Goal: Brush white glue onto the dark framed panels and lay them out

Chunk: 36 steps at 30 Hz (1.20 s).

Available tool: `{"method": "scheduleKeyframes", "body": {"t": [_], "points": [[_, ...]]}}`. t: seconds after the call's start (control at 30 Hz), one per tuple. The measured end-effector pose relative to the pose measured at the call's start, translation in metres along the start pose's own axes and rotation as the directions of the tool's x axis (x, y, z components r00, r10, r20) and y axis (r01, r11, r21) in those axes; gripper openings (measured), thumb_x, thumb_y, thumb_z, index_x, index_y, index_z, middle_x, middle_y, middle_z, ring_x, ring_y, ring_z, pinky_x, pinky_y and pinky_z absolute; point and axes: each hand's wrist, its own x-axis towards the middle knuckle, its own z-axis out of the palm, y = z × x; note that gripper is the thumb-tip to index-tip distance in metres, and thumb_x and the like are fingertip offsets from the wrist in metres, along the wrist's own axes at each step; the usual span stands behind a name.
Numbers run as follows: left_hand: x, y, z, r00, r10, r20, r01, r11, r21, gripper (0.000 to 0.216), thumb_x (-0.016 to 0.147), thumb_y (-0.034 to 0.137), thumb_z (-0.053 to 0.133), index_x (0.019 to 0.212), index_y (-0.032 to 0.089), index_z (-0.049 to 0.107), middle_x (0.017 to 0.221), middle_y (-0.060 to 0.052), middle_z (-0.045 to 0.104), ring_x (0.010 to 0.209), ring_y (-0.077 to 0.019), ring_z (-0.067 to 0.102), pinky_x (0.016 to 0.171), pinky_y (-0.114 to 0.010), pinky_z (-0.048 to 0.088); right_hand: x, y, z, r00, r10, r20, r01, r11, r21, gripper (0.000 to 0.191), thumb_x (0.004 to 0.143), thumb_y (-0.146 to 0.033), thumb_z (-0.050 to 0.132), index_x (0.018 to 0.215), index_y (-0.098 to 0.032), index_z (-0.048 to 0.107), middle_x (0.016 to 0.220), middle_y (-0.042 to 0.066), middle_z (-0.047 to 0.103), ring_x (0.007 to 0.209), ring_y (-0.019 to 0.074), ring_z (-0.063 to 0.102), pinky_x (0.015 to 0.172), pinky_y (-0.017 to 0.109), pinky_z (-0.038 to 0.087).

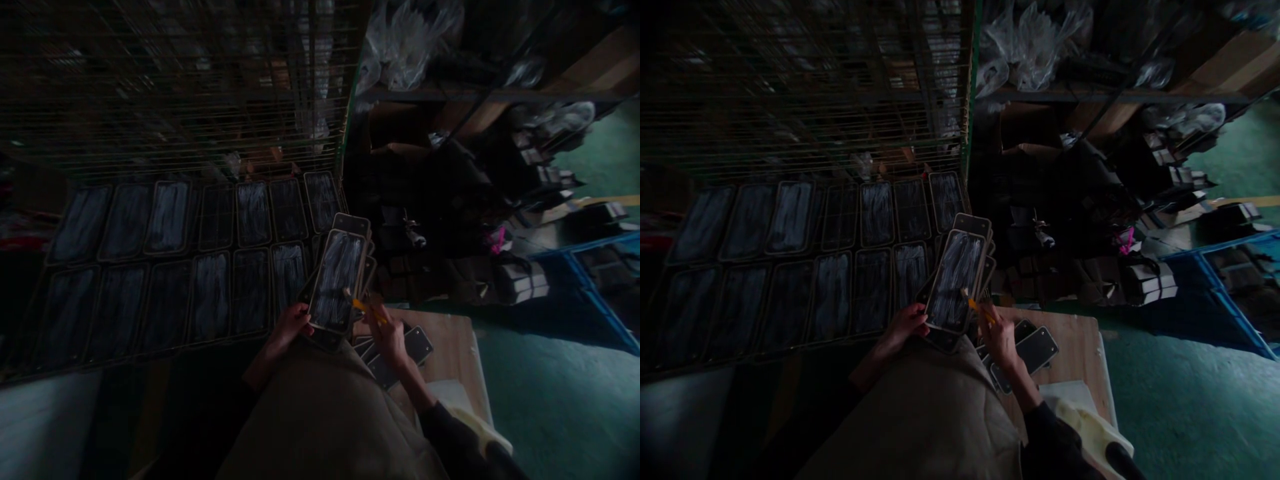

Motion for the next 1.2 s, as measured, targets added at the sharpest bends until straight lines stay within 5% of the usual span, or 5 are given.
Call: {"method": "scheduleKeyframes", "body": {"t": [0.27, 0.6, 0.77, 0.93, 1.2], "points": [[0.001, 0.0, 0.0, 0.999, -0.044, 0.0, 0.044, 0.999, -0.026, 0.036, 0.07, 0.034, 0.07, 0.097, 0.013, 0.058, 0.071, -0.001, 0.065, 0.054, -0.0145, 0.066, 0.053, -0.025, 0.054, -0.048, -0.018, -0.006, 0.983, 0.072, 0.169, -0.092, 0.989, 0.114, 0.022, 0.098, -0.033, 0.042, 0.105, -0.02, 0.058, 0.08, 0.002, 0.068, 0.064, 0.0131, 0.065, 0.061, 0.022, 0.05], [0.002, 0.002, 0.002, 0.999, -0.038, 0.019, 0.037, 0.999, 0.012, 0.043, 0.067, 0.04, 0.072, 0.096, 0.011, 0.057, 0.062, -0.001, 0.064, 0.05, -0.0158, 0.063, 0.051, -0.028, 0.052, -0.004, -0.019, 0.024, 0.994, 0.02, 0.107, -0.046, 0.968, 0.246, 0.026, 0.097, -0.036, 0.043, 0.102, -0.017, 0.06, 0.082, 0.005, 0.067, 0.071, 0.0155, 0.065, 0.065, 0.023, 0.05], [0.005, -0.002, 0.001, 1.0, 0.018, 0.017, -0.018, 1.0, 0.02, 0.048, 0.063, 0.045, 0.074, 0.094, 0.013, 0.055, 0.063, 0.001, 0.062, 0.049, -0.015, 0.062, 0.049, -0.027, 0.051, 0.016, -0.012, 0.024, 0.993, 0.114, -0.027, -0.1, 0.944, 0.313, 0.029, 0.096, -0.039, 0.043, 0.102, -0.016, 0.06, 0.079, 0.004, 0.066, 0.066, 0.0152, 0.066, 0.06, 0.021, 0.051], [0.007, -0.005, 0.002, 1.0, -0.003, -0.006, 0.003, 0.999, 0.038, 0.053, 0.061, 0.045, 0.074, 0.097, 0.013, 0.053, 0.061, 0.003, 0.06, 0.046, -0.0146, 0.061, 0.047, -0.027, 0.051, 0.02, -0.013, 0.027, 0.996, 0.051, 0.074, -0.073, 0.942, 0.327, 0.029, 0.097, -0.038, 0.043, 0.101, -0.016, 0.061, 0.068, 0.0, 0.063, 0.061, 0.0133, 0.063, 0.06, 0.02, 0.048], [0.007, -0.007, 0.004, 0.999, 0.022, -0.039, -0.021, 1.0, 0.018, 0.049, 0.061, 0.045, 0.077, 0.093, 0.016, 0.056, 0.068, 0.002, 0.063, 0.049, -0.014, 0.062, 0.047, -0.026, 0.052, 0.05, 0.006, 0.011, 0.927, 0.167, -0.337, -0.031, 0.927, 0.374, 0.029, 0.096, -0.036, 0.041, 0.11, -0.016, 0.057, 0.089, 0.006, 0.066, 0.074, 0.0155, 0.066, 0.07, 0.025, 0.054]]}}
